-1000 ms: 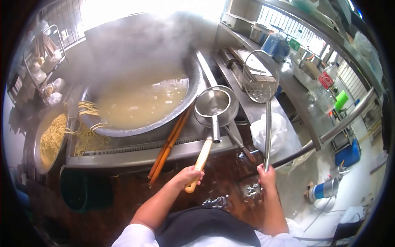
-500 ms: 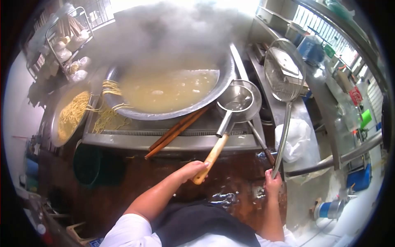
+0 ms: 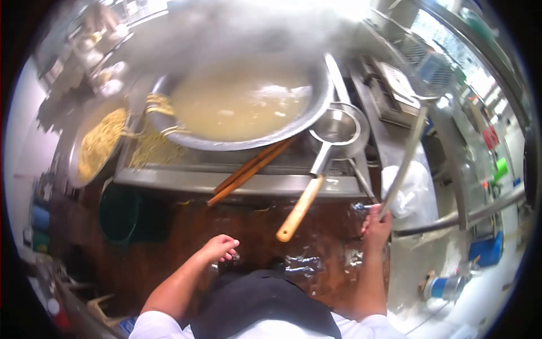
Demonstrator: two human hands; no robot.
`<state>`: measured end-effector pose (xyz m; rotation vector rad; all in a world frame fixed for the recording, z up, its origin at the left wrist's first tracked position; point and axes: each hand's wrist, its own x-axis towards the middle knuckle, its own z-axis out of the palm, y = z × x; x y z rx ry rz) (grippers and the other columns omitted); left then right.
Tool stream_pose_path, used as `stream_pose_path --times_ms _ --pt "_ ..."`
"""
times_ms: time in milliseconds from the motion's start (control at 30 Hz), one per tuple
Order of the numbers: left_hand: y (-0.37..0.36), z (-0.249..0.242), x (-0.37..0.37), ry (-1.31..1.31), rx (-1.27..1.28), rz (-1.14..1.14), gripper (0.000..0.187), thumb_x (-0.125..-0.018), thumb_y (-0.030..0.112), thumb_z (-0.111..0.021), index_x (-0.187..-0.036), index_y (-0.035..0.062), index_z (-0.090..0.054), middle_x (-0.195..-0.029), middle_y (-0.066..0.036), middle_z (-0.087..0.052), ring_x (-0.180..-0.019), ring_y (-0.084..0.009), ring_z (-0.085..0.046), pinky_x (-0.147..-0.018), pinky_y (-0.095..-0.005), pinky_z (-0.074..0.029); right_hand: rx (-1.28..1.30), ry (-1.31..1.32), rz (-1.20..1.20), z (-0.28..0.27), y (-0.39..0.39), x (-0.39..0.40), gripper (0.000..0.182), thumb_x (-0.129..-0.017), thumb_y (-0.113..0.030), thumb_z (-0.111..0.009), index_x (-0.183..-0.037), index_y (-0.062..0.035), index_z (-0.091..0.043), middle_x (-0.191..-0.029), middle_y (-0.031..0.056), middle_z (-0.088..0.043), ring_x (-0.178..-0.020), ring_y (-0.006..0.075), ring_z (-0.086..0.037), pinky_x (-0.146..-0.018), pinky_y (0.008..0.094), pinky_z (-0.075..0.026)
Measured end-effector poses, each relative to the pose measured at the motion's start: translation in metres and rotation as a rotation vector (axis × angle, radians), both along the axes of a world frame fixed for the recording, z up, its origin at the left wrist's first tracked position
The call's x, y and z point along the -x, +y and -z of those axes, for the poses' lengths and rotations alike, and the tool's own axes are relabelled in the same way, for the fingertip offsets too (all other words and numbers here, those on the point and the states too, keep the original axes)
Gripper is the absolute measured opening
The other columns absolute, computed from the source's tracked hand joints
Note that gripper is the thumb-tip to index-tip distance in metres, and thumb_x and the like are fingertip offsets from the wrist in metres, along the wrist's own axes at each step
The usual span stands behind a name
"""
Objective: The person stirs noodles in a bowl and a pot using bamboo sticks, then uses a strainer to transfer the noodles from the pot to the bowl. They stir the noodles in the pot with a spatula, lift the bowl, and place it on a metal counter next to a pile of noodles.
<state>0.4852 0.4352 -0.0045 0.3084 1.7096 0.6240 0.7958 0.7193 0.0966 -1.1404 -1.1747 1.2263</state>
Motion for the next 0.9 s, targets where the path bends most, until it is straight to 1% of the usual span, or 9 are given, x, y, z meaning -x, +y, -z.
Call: stream_pose_path --times_ms 67,200,333,400,500,600,733,800,900 --pt "-0.028 -0.014 0.003 0.017 0.011 0.013 0.043 -0.093 0.038 -0.057 -0.122 0.0074 -0.053 -0.096 -0.005 -0.064 -0.073 -0.0104 -0.061 -0.061 -0.0262 -0.05 -0.107 0.011 -0.065 -0.008 0.0 0.015 0.015 -0.095 -0.02 -0.059 -0.09 -0.0076 -0.052 -0.057 -0.0037 -0.043 -0.044 0.004 -0.04 -0.037 0.0198 -0.034" --pt "-0.095 0.013 0.024 -0.045 -0.015 -0.024 0.042 -0.093 0.037 -0.057 -0.122 0.0064 -0.053 -0.097 -0.005 -0.064 -0.074 -0.0108 -0.06 -0.061 -0.0258 -0.05 -0.116 0.166 -0.01 -0.048 -0.013 0.073 0.017 -0.094 -0.023 -0.06 -0.094 -0.0067 -0.053 -0.061 -0.004 -0.045 -0.045 0.0037 -0.04 -0.04 0.0197 -0.035" --pt "-0.138 0.028 0.052 -0.092 -0.046 -0.014 0.044 -0.093 0.038 -0.056 -0.122 0.0044 -0.053 -0.096 -0.008 -0.065 -0.076 -0.0146 -0.062 -0.061 -0.0273 -0.051 -0.125 0.046 0.1 -0.075 -0.059 0.099 0.027 -0.089 -0.03 -0.067 -0.092 -0.0074 -0.053 -0.059 -0.0045 -0.045 -0.042 0.0024 -0.039 -0.035 0.0185 -0.032" --pt "-0.148 0.006 0.062 -0.115 -0.048 0.039 0.042 -0.094 0.037 -0.056 -0.121 0.0045 -0.054 -0.097 -0.009 -0.065 -0.08 -0.015 -0.063 -0.064 -0.0268 -0.051 0.016 0.036 0.105 -0.085 -0.104 0.118 0.029 -0.089 -0.033 -0.067 -0.088 -0.0078 -0.053 -0.058 -0.0047 -0.045 -0.041 0.002 -0.039 -0.033 0.0188 -0.031" --pt "-0.147 -0.033 0.084 -0.187 -0.405 0.069 0.037 -0.097 0.033 -0.049 -0.121 0.0058 -0.056 -0.102 -0.009 -0.065 -0.086 -0.0163 -0.063 -0.075 -0.029 -0.05 0.06 0.185 -0.094 -0.078 -0.18 0.156 0.022 -0.093 -0.027 -0.062 -0.087 -0.0072 -0.055 -0.06 -0.0032 -0.052 -0.042 0.0025 -0.041 -0.035 0.019 -0.034" --pt "-0.134 -0.103 0.096 -0.184 -0.726 0.226 0.053 -0.096 0.046 -0.044 -0.124 0.0028 -0.054 -0.118 -0.01 -0.06 -0.103 -0.0179 -0.058 -0.085 -0.0325 -0.047 0.195 0.192 -0.307 -0.068 -0.254 0.203 0.023 -0.089 -0.026 -0.068 -0.086 -0.0071 -0.056 -0.06 -0.0029 -0.052 -0.042 0.0039 -0.045 -0.037 0.0209 -0.036" --pt "-0.12 -0.151 0.107 -0.136 -0.914 0.297 0.063 -0.093 0.054 -0.044 -0.126 0.0009 -0.052 -0.121 -0.01 -0.059 -0.105 -0.0184 -0.057 -0.087 -0.0334 -0.045 0.226 0.254 -0.591 -0.065 -0.313 0.237 0.02 -0.09 -0.024 -0.065 -0.086 -0.0079 -0.054 -0.059 -0.0028 -0.049 -0.043 0.0052 -0.043 -0.038 0.0214 -0.033" --pt "-0.129 -0.155 0.123 -0.168 -0.815 0.316 0.055 -0.094 0.046 -0.048 -0.126 0.002 -0.053 -0.115 -0.009 -0.061 -0.101 -0.017 -0.058 -0.086 -0.0313 -0.046 0.24 0.227 -0.644 -0.073 -0.32 0.24 0.02 -0.09 -0.024 -0.065 -0.086 -0.0086 -0.054 -0.058 -0.0036 -0.049 -0.043 0.0044 -0.043 -0.038 0.0213 -0.033" --pt "-0.175 -0.127 0.144 -0.062 -0.688 0.261 0.038 -0.091 0.017 -0.062 -0.125 0.0044 -0.054 -0.11 -0.008 -0.062 -0.1 -0.0145 -0.058 -0.085 -0.0276 -0.046 0.146 0.075 -0.596 -0.07 -0.312 0.242 0.02 -0.09 -0.025 -0.065 -0.083 -0.01 -0.054 -0.058 -0.0055 -0.048 -0.044 0.0029 -0.042 -0.038 0.0202 -0.033"
